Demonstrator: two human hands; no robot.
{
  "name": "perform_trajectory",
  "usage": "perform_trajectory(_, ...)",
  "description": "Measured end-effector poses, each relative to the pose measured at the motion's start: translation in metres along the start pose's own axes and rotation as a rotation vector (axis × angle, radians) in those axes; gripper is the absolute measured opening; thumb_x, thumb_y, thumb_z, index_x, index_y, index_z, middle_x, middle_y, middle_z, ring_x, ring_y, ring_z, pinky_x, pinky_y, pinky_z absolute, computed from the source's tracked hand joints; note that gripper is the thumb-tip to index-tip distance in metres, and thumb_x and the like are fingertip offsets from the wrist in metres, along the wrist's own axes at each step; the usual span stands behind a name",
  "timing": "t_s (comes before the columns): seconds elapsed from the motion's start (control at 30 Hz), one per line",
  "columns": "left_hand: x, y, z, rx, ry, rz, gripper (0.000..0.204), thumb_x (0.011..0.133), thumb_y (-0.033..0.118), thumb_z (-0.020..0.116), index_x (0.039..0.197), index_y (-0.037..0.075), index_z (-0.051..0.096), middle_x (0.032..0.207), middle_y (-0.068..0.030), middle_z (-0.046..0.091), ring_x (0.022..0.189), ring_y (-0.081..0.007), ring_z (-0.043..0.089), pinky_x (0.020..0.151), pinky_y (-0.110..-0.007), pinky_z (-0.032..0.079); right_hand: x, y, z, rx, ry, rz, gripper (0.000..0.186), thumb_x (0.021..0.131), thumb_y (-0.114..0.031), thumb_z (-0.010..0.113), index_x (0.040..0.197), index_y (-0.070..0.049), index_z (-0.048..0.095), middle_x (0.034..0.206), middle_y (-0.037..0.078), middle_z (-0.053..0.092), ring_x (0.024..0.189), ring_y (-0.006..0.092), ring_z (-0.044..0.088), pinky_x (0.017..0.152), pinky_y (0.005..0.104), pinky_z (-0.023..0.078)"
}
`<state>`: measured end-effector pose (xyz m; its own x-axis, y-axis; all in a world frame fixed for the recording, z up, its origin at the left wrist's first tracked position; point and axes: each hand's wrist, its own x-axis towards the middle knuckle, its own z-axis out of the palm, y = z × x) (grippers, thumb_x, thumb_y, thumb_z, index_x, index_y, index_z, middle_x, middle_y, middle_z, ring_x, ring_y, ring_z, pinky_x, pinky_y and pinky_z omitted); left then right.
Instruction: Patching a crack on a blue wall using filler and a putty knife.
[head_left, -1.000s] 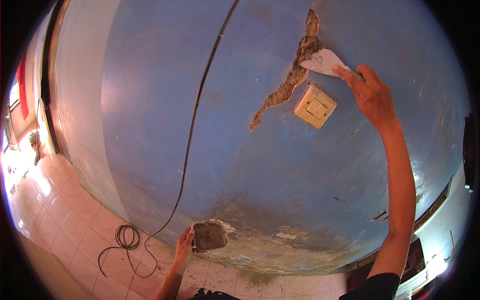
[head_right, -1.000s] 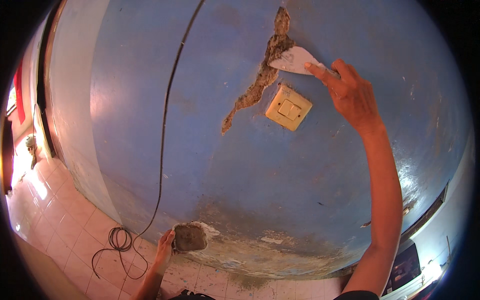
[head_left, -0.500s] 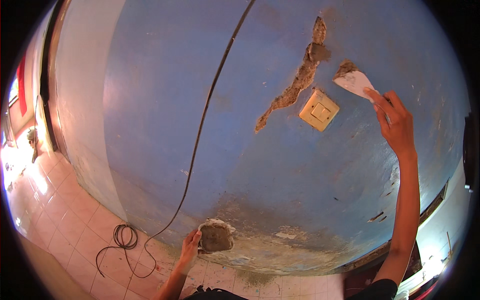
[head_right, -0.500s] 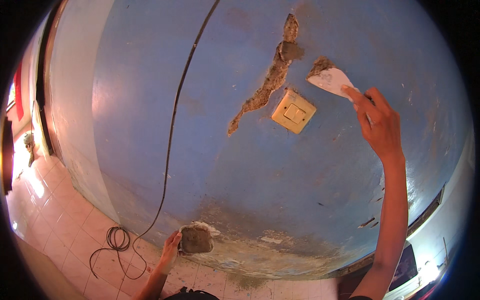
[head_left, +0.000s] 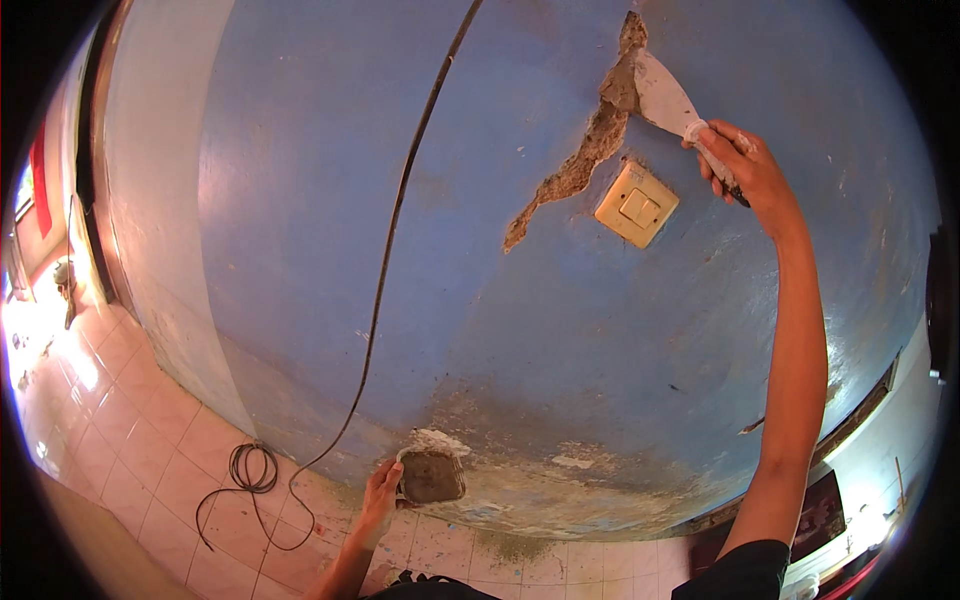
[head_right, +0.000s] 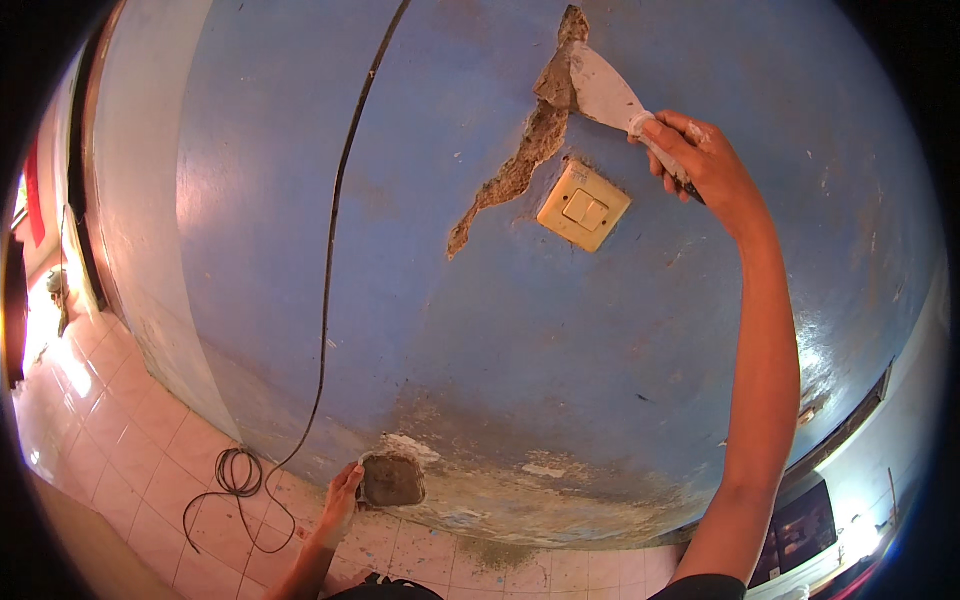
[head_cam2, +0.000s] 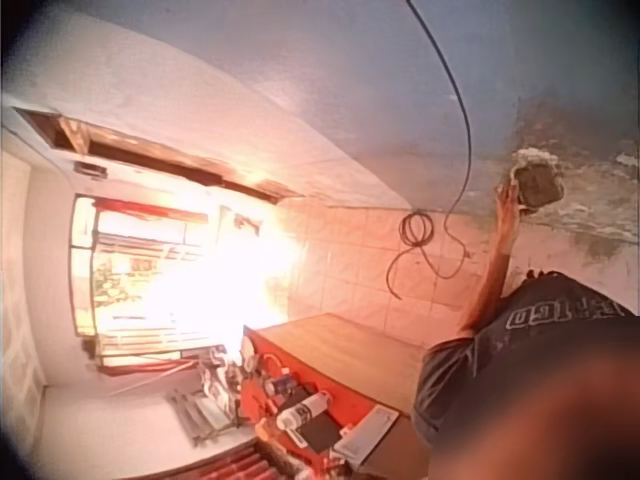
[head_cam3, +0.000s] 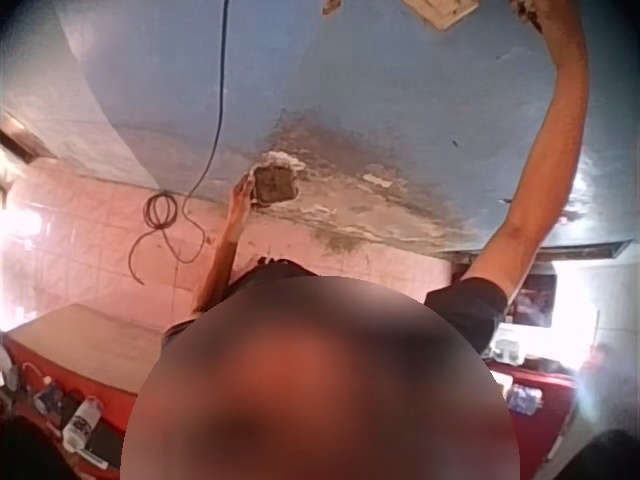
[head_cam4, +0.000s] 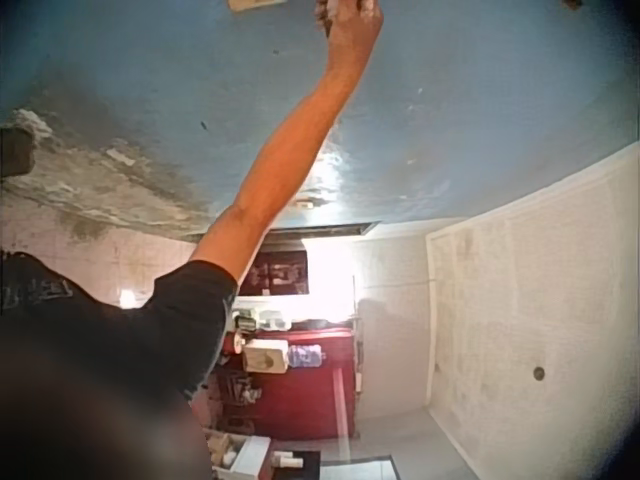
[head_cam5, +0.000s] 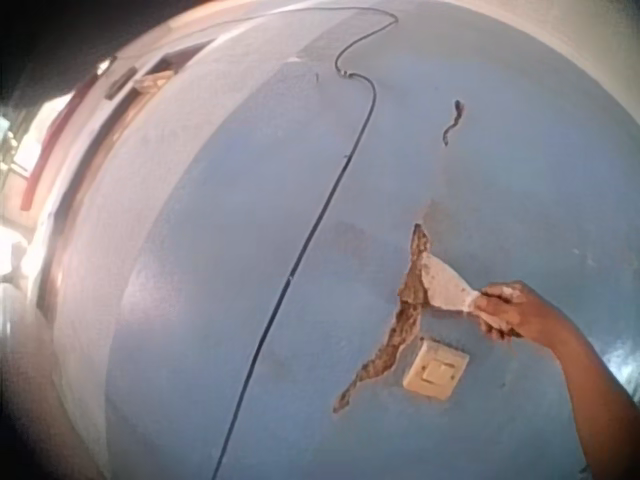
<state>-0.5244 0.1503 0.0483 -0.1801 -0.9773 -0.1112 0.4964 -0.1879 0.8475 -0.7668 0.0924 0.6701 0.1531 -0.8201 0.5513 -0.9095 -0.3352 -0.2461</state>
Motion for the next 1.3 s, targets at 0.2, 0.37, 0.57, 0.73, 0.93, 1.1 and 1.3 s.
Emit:
perform_trajectory(0.2,0.01,-0.026,-0.011,0.034,0.052,-0.111,0.055,0.104,0.044,0.061,0.131,-0.003,0.062,0.109,-0.0027,0.065,0.104,-0.0129,0.057,0.092,-0.028,0.043,0.02,0.004,-0.008,-0.186,0.02,0.016,0.049,0.096,-0.056,0.061,0.092,-0.008,0.07,0.064,-0.003,0.055,0.05,0.0052,0.052,0.045,0.0214,0.037)
perform_trajectory(0.37,0.016,-0.041,-0.012,0.064,0.067,-0.027,0.056,0.104,0.046,0.061,0.131,-0.003,0.061,0.106,-0.001,0.063,0.094,-0.011,0.058,0.082,-0.027,0.048,0.022,-0.006,-0.009,-0.322,0.083,0.0,0.053,0.094,-0.059,0.063,0.084,-0.007,0.068,0.059,-0.001,0.054,0.047,0.0068,0.051,0.042,0.0226,0.035)
perform_trajectory(0.57,-0.006,0.007,0.0,-0.039,0.015,-0.062,0.056,0.104,0.047,0.061,0.137,0.002,0.059,0.108,-0.0016,0.065,0.086,-0.0093,0.062,0.059,-0.022,0.051,0.012,0.013,-0.022,-0.252,0.025,0.046,0.051,0.098,-0.056,0.061,0.086,-0.007,0.067,0.061,-0.001,0.055,0.045,0.0058,0.05,0.04,0.0231,0.034)
perform_trajectory(0.73,-0.002,-0.007,-0.039,0.121,-0.007,0.009,0.056,0.104,0.046,0.06,0.135,-0.001,0.061,0.116,-0.0049,0.067,0.103,-0.0142,0.061,0.083,-0.028,0.05,-0.031,0.022,-0.044,-0.138,0.125,0.172,0.052,0.097,-0.055,0.062,0.086,-0.005,0.069,0.059,0.0,0.053,0.045,0.007,0.05,0.041,0.0244,0.033)
perform_trajectory(0.93,-0.002,0.023,-0.048,0.105,0.016,-0.025,0.057,0.103,0.045,0.062,0.133,-0.003,0.062,0.115,-0.0051,0.067,0.107,-0.0139,0.057,0.094,-0.029,0.045,-0.01,-0.026,-0.018,-0.159,0.059,0.037,0.05,0.096,-0.055,0.063,0.089,-0.005,0.07,0.058,-0.001,0.052,0.043,0.0063,0.049,0.039,0.0237,0.032)
perform_trajectory(1.1,0.005,0.048,-0.034,0.114,0.018,-0.102,0.054,0.104,0.043,0.061,0.133,-0.003,0.063,0.114,-0.0043,0.067,0.107,-0.0131,0.057,0.093,-0.029,0.045,0.016,-0.013,-0.015,-0.26,0.035,0.064,0.05,0.097,-0.055,0.063,0.089,-0.006,0.072,0.057,-0.001,0.053,0.042,0.006,0.048,0.038,0.0236,0.032)
perform_trajectory(1.3,0.01,0.079,-0.027,0.131,-0.019,-0.064,0.054,0.104,0.044,0.061,0.135,0.0,0.062,0.109,-0.0022,0.067,0.099,-0.0116,0.059,0.084,-0.029,0.049,-0.023,0.002,-0.042,-0.319,0.095,0.132,0.05,0.095,-0.055,0.065,0.088,-0.006,0.074,0.057,0.0,0.054,0.042,0.0075,0.048,0.039,0.0249,0.032)
